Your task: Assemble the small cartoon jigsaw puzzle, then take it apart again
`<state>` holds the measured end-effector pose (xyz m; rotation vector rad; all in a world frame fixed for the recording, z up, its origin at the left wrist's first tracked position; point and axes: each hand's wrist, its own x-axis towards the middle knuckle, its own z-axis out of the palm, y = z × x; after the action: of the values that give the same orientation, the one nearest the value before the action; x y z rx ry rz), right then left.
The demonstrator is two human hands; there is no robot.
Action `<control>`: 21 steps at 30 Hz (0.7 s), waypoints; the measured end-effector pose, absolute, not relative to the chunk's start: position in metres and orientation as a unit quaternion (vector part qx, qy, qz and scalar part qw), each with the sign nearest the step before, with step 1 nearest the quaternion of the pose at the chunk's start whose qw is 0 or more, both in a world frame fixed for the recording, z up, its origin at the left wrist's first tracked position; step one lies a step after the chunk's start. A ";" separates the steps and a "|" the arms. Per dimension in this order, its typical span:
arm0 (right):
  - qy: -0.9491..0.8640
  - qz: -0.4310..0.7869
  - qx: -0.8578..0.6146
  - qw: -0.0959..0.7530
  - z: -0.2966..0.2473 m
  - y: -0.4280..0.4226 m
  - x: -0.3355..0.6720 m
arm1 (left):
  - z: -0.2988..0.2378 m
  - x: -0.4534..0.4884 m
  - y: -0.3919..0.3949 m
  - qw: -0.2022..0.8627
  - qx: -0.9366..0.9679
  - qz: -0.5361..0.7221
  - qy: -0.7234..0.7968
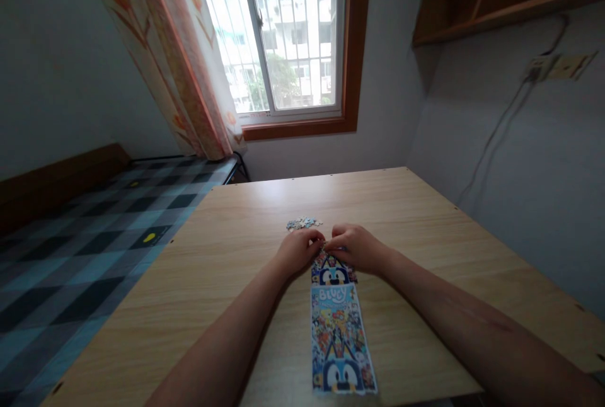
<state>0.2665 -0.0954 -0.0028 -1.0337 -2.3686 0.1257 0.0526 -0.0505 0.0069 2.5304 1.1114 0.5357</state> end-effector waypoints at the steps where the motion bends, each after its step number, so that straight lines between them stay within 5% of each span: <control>1: -0.885 0.050 -0.382 0.263 -0.003 -0.095 0.267 | 0.007 0.052 -0.050 0.167 0.886 0.187 0.390; 21: -0.872 0.060 -0.427 0.233 0.001 -0.095 0.268 | 0.000 0.049 -0.041 0.204 0.839 0.263 0.431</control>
<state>0.2683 -0.0951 0.0010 -1.1728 -2.3949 0.1646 0.0494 -0.0408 -0.0005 2.3392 1.2023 0.7337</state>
